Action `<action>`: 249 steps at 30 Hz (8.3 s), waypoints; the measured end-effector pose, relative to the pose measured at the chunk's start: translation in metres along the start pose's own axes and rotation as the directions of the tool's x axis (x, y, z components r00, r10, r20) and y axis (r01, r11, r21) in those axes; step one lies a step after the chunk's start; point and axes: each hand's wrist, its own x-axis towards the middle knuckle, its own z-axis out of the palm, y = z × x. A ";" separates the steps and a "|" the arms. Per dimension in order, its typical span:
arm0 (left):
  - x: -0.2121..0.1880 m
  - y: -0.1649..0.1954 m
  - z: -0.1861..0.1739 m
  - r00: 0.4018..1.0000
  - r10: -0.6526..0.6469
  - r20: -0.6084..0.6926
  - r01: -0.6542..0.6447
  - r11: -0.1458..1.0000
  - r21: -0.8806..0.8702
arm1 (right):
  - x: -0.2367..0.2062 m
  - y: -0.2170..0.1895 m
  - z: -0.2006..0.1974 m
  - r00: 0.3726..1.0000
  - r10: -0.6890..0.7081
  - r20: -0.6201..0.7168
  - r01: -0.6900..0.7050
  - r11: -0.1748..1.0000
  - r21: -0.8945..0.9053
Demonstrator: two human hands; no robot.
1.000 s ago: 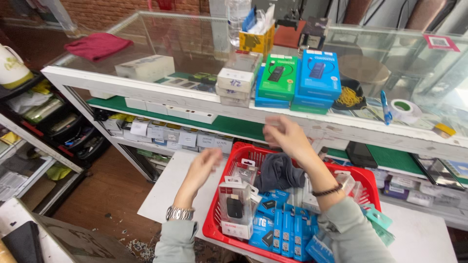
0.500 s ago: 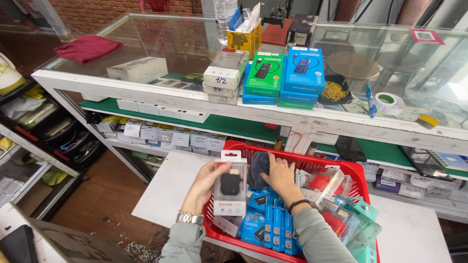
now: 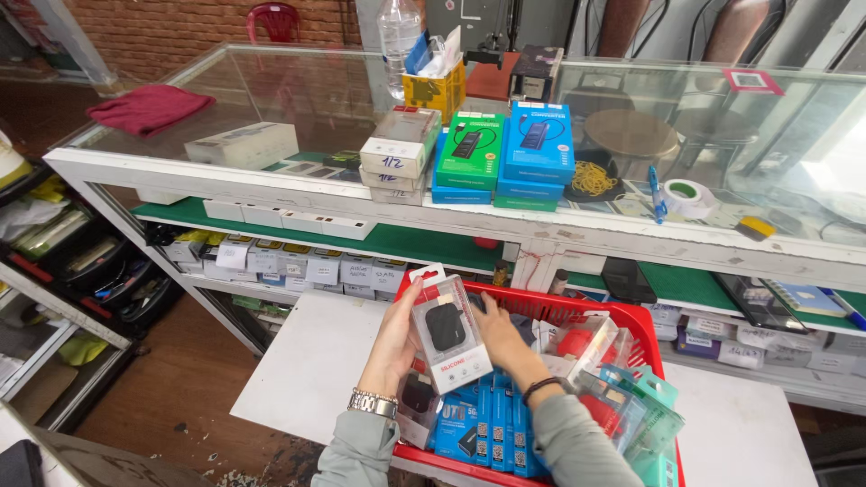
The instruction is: The person takes boxed phone accessories from a red basket, wipes each box with a gray cloth, writes prices on the boxes with a blue pen, and stacks the finished boxes on the glass display shelf. They continue handling more boxes from the basket throughout the clip.
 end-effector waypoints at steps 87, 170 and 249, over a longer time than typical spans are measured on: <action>-0.018 0.030 0.001 0.636 0.671 -0.382 -0.691 0.715 0.105 | 0.077 -0.054 -0.009 0.992 -0.115 -0.058 0.113 0.567 0.816; -0.036 -0.031 0.045 0.543 0.566 0.621 -0.665 -0.161 0.729 | -0.020 0.040 -0.001 0.932 0.363 0.009 -0.089 0.202 0.975; -0.009 -0.058 -0.008 0.866 0.438 0.242 -0.137 -0.258 0.956 | -0.014 0.075 -0.044 0.855 0.471 -0.217 -0.069 0.517 0.853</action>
